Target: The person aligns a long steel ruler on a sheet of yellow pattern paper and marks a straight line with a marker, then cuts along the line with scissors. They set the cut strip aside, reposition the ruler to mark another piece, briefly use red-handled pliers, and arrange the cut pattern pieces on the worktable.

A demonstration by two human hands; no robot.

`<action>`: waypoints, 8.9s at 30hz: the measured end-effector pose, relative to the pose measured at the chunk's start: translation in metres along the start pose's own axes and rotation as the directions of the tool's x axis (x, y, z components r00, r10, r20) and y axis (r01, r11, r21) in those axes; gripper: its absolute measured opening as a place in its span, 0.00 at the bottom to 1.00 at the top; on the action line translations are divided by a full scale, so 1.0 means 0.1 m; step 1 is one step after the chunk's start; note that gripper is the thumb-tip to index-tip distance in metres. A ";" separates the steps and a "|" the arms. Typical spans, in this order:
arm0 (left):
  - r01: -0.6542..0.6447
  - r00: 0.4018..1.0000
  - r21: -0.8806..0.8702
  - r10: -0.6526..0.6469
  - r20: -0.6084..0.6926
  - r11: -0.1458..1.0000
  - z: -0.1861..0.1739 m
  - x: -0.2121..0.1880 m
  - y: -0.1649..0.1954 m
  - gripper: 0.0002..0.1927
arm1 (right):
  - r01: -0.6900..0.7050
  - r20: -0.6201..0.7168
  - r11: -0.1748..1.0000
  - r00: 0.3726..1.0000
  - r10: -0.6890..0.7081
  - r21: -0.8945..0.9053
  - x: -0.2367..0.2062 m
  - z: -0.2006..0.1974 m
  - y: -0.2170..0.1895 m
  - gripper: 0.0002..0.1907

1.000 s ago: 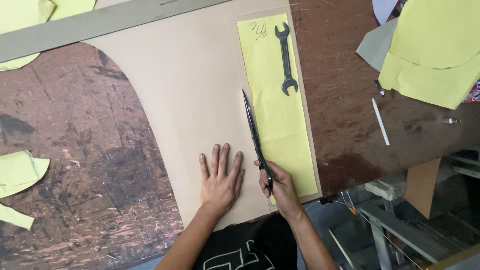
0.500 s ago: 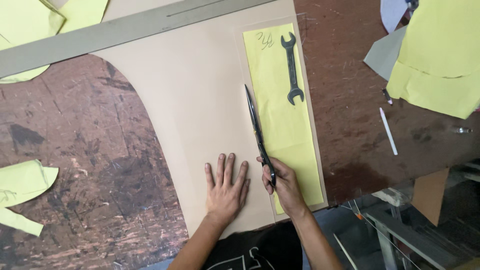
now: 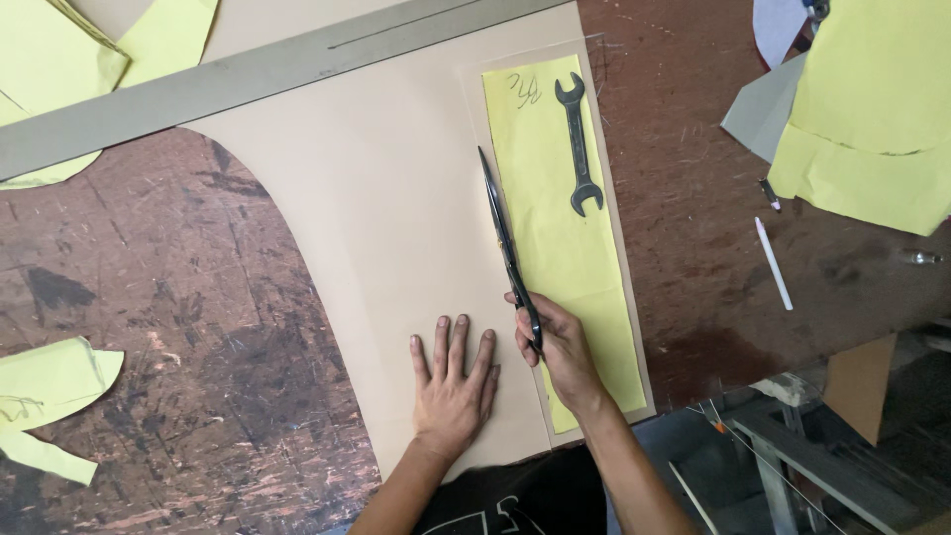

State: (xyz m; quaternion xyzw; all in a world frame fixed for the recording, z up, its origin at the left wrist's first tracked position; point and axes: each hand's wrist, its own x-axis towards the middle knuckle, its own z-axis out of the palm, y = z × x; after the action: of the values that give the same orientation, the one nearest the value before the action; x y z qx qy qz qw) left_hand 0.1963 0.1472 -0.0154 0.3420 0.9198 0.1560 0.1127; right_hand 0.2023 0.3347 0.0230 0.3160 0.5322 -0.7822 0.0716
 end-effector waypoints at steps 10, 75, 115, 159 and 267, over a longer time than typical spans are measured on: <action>-0.012 1.000 0.000 0.012 -0.015 1.000 -0.03 0.02 -0.01 0.30 | -0.001 -0.016 0.999 1.000 0.000 -0.040 0.16 0.06 -0.15 0.21; 0.193 0.924 -0.522 -0.333 -0.189 0.831 -0.10 -0.27 -0.06 0.19 | 0.069 -0.425 0.980 0.894 -0.145 -0.189 -1.41 -1.58 0.27 0.18; 0.698 0.530 -0.485 -0.835 -0.146 0.527 -0.09 1.19 1.65 0.45 | 0.039 -0.054 0.186 0.882 -0.468 -0.982 0.05 -3.30 -0.65 0.27; 0.353 0.495 -0.742 -0.787 -0.369 0.570 -0.24 0.37 0.73 0.09 | 0.119 -0.079 0.665 0.962 -0.260 -0.737 -0.13 -2.28 -0.51 0.17; -0.101 0.991 0.039 0.097 0.095 0.994 0.06 0.30 1.54 0.55 | 0.244 0.081 0.481 0.939 -0.334 -0.842 -1.60 -2.10 0.08 0.16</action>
State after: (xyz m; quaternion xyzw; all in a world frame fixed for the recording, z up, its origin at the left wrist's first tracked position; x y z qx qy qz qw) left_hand 0.2675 0.2785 0.0325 0.3966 0.8986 0.1251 0.1401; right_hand 0.4203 0.4796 0.0586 0.1842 0.8899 -0.4133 0.0570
